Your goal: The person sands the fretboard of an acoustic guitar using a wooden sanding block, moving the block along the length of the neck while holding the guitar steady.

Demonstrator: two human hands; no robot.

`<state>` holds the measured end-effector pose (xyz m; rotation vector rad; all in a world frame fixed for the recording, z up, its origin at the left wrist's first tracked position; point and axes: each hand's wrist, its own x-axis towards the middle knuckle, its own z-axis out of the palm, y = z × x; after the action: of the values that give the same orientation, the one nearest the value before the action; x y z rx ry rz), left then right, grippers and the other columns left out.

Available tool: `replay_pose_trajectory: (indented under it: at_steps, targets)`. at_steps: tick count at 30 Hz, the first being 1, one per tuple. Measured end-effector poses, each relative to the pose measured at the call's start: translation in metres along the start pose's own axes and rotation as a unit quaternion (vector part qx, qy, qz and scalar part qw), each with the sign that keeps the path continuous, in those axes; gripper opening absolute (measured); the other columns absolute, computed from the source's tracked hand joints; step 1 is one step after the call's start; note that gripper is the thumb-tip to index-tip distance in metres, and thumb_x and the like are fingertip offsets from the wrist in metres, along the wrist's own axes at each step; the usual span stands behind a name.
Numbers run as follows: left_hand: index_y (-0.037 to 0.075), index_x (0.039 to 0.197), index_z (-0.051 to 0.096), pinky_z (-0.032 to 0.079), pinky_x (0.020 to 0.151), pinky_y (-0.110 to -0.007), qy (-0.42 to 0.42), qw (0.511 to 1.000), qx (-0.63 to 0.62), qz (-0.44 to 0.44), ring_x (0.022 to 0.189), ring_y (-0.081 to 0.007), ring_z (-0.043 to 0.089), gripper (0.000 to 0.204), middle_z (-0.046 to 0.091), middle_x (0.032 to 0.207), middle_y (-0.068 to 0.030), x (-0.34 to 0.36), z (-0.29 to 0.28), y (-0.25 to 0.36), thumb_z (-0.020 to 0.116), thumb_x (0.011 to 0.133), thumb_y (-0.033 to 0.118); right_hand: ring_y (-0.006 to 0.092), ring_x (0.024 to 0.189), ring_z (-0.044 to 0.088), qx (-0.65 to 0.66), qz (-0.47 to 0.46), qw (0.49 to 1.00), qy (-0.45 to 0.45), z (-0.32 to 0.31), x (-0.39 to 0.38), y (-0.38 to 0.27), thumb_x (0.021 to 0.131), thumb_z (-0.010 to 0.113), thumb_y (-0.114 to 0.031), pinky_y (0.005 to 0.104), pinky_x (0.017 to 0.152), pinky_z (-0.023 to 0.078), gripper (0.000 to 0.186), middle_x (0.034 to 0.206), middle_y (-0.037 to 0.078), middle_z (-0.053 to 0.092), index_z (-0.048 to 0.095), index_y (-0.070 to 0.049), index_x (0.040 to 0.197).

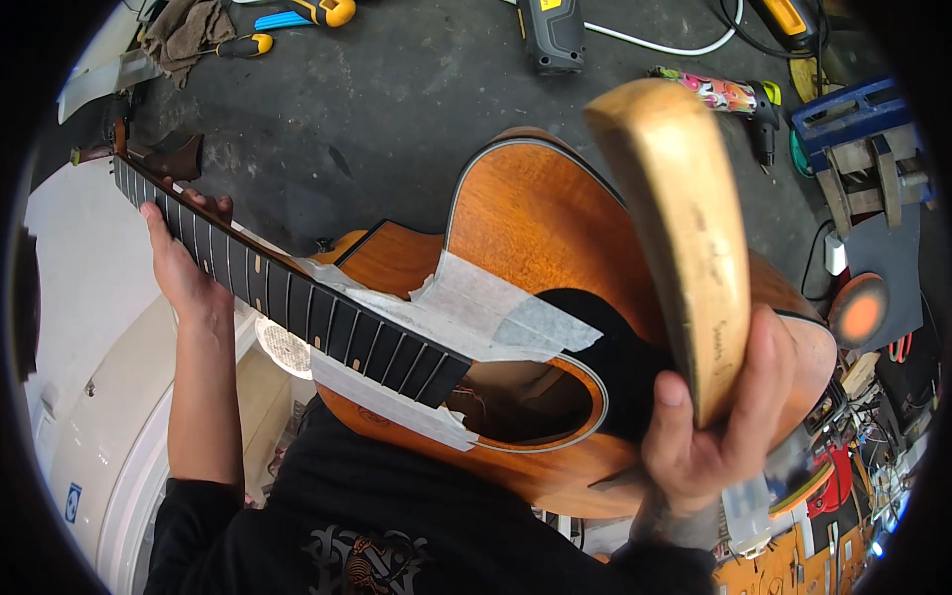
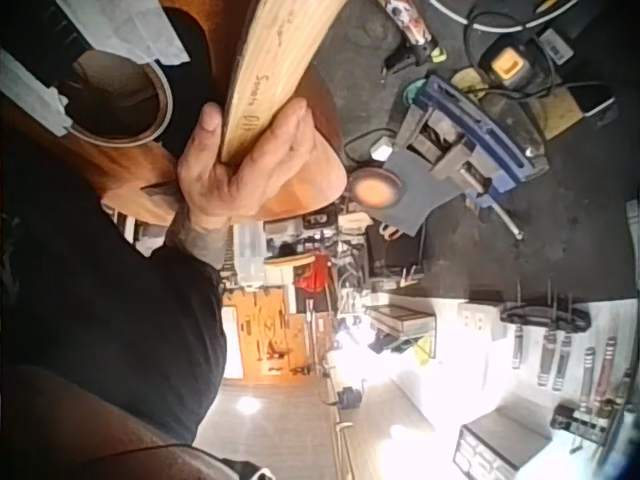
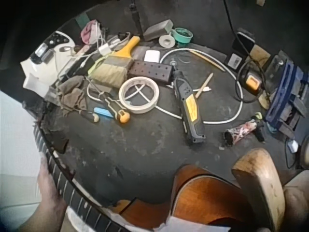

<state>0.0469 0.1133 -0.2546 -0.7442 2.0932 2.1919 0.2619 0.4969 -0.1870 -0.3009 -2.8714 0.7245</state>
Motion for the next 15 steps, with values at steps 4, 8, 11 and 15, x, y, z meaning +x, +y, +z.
replay_pose_trajectory:
  at_steps: [4,8,11,15]
  targets:
    - [0.009,0.128,0.055,0.053,0.093,-0.045,0.019,1.000,-0.018,-0.010,0.089,-0.0210,0.060,0.042,0.059,0.092,-0.0080,0.003,0.001,-0.008,0.041,0.111,0.044,0.0395,0.110,0.060,0.033,-0.069,0.995,-0.058,-0.003,0.005,-0.006,0.087,0.079,-0.017,0.0477,0.097,0.048,0.066,0.124,0.027,0.060,0.052,0.007,0.143]
    - [0.005,0.123,0.056,0.057,0.088,-0.044,0.010,0.999,-0.027,-0.014,0.087,-0.0235,0.065,0.041,0.064,0.096,-0.0092,0.005,-0.002,-0.004,0.041,0.112,0.042,0.0345,0.098,0.061,0.088,-0.142,0.981,-0.101,0.008,0.019,-0.026,0.071,0.086,-0.009,0.0428,0.085,0.050,0.065,0.115,0.019,0.064,0.062,0.002,0.130]
    - [0.001,0.126,0.053,0.057,0.087,-0.040,0.023,0.999,-0.037,-0.005,0.092,-0.0239,0.067,0.043,0.065,0.107,-0.0110,0.008,-0.001,-0.009,0.043,0.112,0.040,0.0316,0.099,0.060,0.083,-0.158,0.977,-0.117,0.022,0.026,-0.041,0.067,0.086,-0.004,0.0403,0.085,0.049,0.064,0.116,0.016,0.064,0.066,-0.002,0.129]
    - [-0.006,0.139,0.043,0.053,0.097,-0.038,0.010,0.998,-0.058,0.012,0.115,-0.0233,0.061,0.056,0.058,0.129,-0.0166,0.010,0.005,-0.012,0.049,0.109,0.041,0.0311,0.100,0.059,0.068,-0.170,0.976,-0.119,0.027,0.026,-0.048,0.069,0.085,-0.003,0.0394,0.086,0.049,0.066,0.117,0.015,0.063,0.066,-0.002,0.131]
